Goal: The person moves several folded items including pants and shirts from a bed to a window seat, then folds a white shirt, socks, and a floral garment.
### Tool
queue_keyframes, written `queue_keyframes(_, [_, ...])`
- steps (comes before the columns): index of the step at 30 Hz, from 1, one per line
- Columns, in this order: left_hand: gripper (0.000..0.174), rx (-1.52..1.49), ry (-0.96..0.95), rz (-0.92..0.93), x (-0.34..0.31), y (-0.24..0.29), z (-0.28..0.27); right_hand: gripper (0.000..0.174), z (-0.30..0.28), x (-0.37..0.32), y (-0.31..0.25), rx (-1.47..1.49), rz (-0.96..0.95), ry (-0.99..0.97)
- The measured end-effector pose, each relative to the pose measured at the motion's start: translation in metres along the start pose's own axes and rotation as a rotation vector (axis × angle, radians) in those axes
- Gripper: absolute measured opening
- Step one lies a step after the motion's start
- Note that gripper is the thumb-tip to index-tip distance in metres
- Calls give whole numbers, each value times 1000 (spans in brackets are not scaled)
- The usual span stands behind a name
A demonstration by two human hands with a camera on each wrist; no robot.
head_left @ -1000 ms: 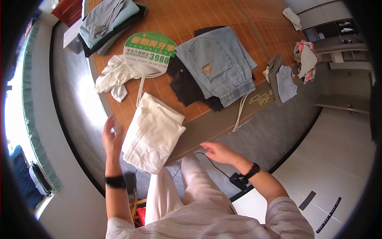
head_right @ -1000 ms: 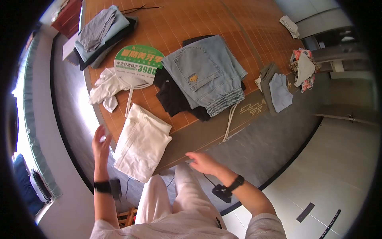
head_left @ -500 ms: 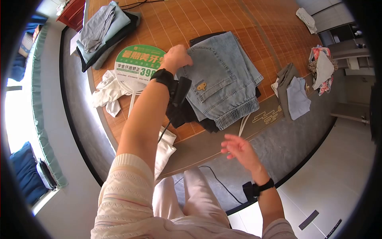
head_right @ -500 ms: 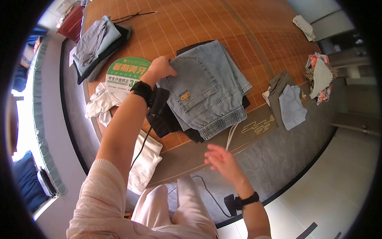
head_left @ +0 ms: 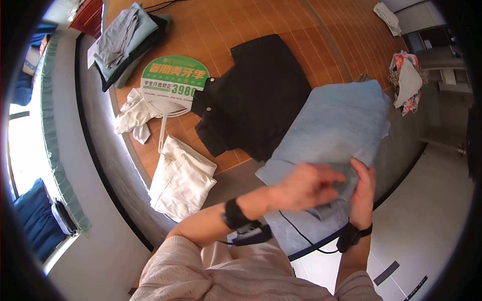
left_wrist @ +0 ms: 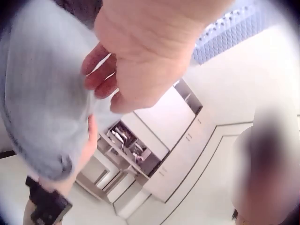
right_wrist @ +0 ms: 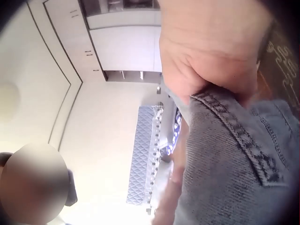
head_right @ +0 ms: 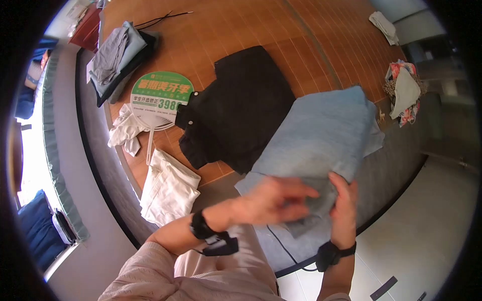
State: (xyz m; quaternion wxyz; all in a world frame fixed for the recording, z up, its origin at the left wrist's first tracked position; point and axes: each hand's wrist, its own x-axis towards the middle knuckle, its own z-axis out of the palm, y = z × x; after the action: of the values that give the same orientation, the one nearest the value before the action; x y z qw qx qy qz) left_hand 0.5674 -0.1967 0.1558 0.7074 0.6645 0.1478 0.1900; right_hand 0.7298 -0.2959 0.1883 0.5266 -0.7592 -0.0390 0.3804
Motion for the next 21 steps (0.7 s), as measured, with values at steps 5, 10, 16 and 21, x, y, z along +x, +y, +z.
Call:
queue_keyframes(5, [65,887,262,-310,9,-89,-37,46,-65,-38,-8,-16,-112,151])
queue_keyframes(10, [104,1218,-105,-535,20,-132,-7,59,-107,-62,-7,26,-91,246])
queue_keyframes(16, [65,1482,-51,-534,33,-155,-14,60,-136,-67,2,25,-85,234])
queue_keyframes(21, [34,1237,110,-376,41,-148,-56,56,-134,-67,-4,-18,-117,236])
